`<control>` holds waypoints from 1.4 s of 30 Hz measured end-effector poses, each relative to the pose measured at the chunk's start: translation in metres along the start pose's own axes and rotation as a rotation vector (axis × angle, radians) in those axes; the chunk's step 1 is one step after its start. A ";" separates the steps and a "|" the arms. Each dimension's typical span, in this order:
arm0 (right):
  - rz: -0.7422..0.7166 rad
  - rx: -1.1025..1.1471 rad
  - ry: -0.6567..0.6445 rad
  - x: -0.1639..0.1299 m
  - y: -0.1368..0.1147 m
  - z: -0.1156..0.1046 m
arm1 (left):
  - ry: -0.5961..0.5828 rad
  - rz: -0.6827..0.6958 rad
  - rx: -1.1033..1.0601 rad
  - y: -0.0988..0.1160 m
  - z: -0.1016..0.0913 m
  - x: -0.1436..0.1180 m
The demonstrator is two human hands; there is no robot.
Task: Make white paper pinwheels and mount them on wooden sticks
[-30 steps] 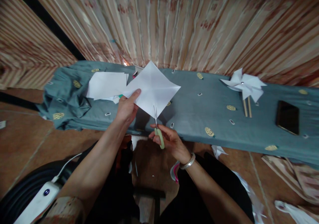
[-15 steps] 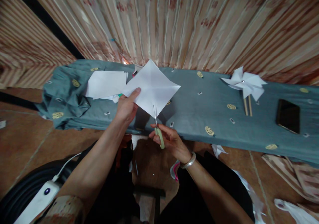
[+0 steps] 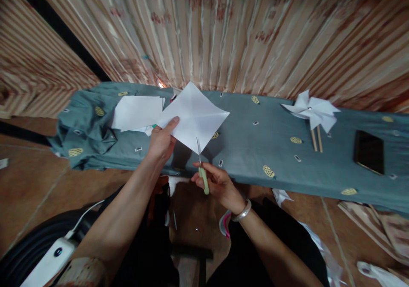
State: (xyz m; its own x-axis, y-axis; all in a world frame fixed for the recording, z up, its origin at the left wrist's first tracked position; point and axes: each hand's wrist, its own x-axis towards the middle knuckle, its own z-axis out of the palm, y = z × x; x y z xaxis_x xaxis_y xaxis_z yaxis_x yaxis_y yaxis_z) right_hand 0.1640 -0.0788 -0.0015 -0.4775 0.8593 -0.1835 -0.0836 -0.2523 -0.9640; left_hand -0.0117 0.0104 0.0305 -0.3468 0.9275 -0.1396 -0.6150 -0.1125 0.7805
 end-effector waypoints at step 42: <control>0.030 -0.023 0.116 0.004 -0.001 0.009 | 0.001 0.007 0.004 0.000 0.000 0.000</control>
State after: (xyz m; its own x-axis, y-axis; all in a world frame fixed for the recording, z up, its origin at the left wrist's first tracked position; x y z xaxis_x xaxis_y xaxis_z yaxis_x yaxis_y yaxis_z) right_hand 0.1540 -0.0796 0.0001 -0.3746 0.8977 -0.2322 -0.0499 -0.2695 -0.9617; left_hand -0.0120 0.0098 0.0304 -0.3514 0.9265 -0.1348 -0.6095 -0.1171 0.7841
